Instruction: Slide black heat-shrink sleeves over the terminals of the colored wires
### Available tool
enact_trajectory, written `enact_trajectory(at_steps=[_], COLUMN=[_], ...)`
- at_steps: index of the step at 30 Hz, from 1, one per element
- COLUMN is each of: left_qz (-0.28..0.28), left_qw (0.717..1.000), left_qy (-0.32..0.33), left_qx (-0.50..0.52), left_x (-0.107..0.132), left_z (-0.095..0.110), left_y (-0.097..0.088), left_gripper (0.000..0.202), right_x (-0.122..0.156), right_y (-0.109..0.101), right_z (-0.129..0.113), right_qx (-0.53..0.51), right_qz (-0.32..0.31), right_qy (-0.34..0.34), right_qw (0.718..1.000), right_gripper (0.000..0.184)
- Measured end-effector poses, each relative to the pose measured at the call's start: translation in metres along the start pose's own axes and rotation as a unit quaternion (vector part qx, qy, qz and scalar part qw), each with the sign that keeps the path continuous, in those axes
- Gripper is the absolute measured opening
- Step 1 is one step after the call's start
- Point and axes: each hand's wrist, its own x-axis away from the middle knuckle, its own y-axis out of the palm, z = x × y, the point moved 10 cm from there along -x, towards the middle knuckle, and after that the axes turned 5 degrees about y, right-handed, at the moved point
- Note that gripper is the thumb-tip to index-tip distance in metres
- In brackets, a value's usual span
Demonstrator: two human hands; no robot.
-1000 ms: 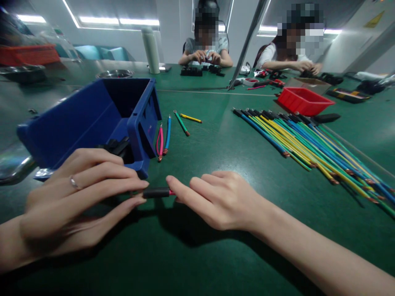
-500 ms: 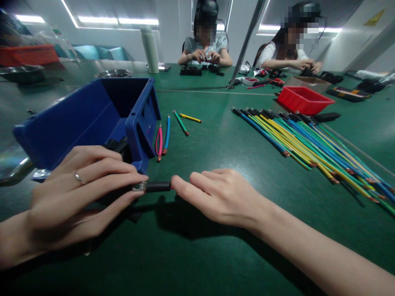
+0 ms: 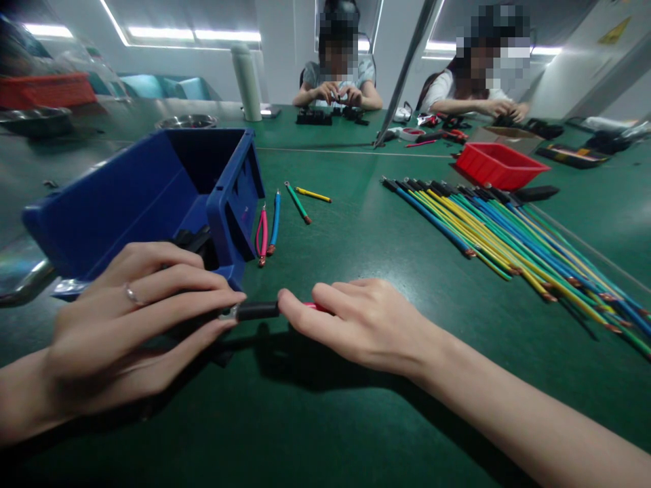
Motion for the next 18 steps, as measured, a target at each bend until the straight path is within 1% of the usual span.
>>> enact_trajectory(at_steps=[7, 11, 14, 18], left_qz=[-0.001, -0.001, -0.005, -0.009], left_qw=[1.0, 1.0, 1.0, 1.0], left_qy=[-0.006, -0.021, -0.027, -0.029], left_qx=[0.003, -0.007, -0.008, 0.002], left_x=[-0.001, -0.001, -0.001, -0.001], left_z=[-0.001, -0.002, -0.003, -0.003], left_y=[0.001, 0.001, 0.001, 0.001], left_gripper=[0.014, 0.014, 0.013, 0.013], right_x=[0.005, 0.004, 0.002, 0.002], right_y=[0.001, 0.001, -0.003, -0.009], right_z=[0.001, 0.002, 0.003, 0.006], right_qx=[-0.007, -0.003, 0.0, -0.007], right_qz=[0.018, 0.012, 0.024, 0.056], right_qy=[0.021, 0.021, 0.017, 0.026], right_qw=[1.0, 1.0, 1.0, 0.998], right_gripper=[0.031, 0.033, 0.031, 0.025])
